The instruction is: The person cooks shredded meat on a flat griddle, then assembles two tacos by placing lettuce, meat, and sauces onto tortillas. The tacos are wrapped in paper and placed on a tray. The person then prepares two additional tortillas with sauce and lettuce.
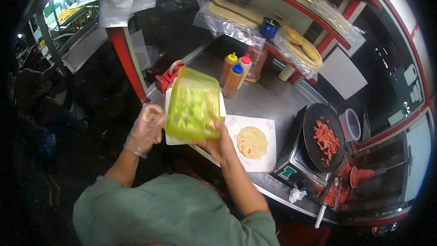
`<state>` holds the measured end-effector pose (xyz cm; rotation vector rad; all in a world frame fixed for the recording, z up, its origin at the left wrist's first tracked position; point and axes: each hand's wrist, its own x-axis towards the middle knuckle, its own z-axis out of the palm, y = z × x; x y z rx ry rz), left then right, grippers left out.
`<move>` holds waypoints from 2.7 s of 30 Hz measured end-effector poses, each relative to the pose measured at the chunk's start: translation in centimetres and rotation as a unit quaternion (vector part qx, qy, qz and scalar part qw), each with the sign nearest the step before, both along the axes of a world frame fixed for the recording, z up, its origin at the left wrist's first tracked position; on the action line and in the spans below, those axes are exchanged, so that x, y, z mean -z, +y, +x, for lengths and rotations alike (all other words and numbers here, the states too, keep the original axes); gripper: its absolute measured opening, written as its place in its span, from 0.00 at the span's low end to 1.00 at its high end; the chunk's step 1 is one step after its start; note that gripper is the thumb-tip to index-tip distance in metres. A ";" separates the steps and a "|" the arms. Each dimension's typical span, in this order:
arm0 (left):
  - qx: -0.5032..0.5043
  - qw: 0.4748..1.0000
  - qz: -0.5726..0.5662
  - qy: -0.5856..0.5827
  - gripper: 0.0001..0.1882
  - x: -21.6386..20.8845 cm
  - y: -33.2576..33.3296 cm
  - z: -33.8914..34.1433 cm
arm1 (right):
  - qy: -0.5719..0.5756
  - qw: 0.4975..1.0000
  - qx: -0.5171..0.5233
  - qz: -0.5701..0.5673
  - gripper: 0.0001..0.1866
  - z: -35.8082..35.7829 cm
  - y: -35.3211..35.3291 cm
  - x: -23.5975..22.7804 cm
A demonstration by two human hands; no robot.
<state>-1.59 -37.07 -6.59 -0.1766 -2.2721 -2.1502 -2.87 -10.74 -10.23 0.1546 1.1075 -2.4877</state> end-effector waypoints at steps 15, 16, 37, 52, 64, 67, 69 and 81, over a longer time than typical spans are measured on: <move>0.260 0.895 -0.242 -0.268 0.26 5.9 -6.8 5.6 | 0.102 0.976 0.157 0.109 0.27 -26.8 -9.7 2.9; 0.293 0.876 -0.281 -0.260 0.25 8.1 -7.2 6.0 | 0.197 0.975 0.057 0.081 0.24 -21.4 -11.3 0.6; 0.763 0.483 -0.429 0.020 0.15 5.1 13.4 -2.5 | 0.534 0.773 0.338 0.062 0.03 12.9 -0.1 -13.9; 0.585 0.470 -0.641 -0.163 0.18 18.0 21.3 10.7 | 0.559 0.792 0.201 -0.143 0.05 22.2 6.2 -10.9; 0.535 0.517 -0.638 -0.197 0.22 38.0 9.4 13.5 | 0.615 0.763 0.091 -0.178 0.08 23.0 6.0 -10.1; 0.552 0.500 -0.638 -0.198 0.23 39.5 8.8 12.5 | 0.601 0.762 0.023 -0.239 0.09 21.0 4.7 -10.4; 0.579 0.460 -0.645 -0.192 0.23 35.9 11.8 11.4 | 0.401 0.847 -0.152 -0.314 0.08 21.1 5.0 -10.8; 0.663 0.372 -0.627 -0.168 0.22 31.6 15.1 5.2 | 0.409 0.910 -0.062 -0.021 0.10 20.9 16.1 -8.1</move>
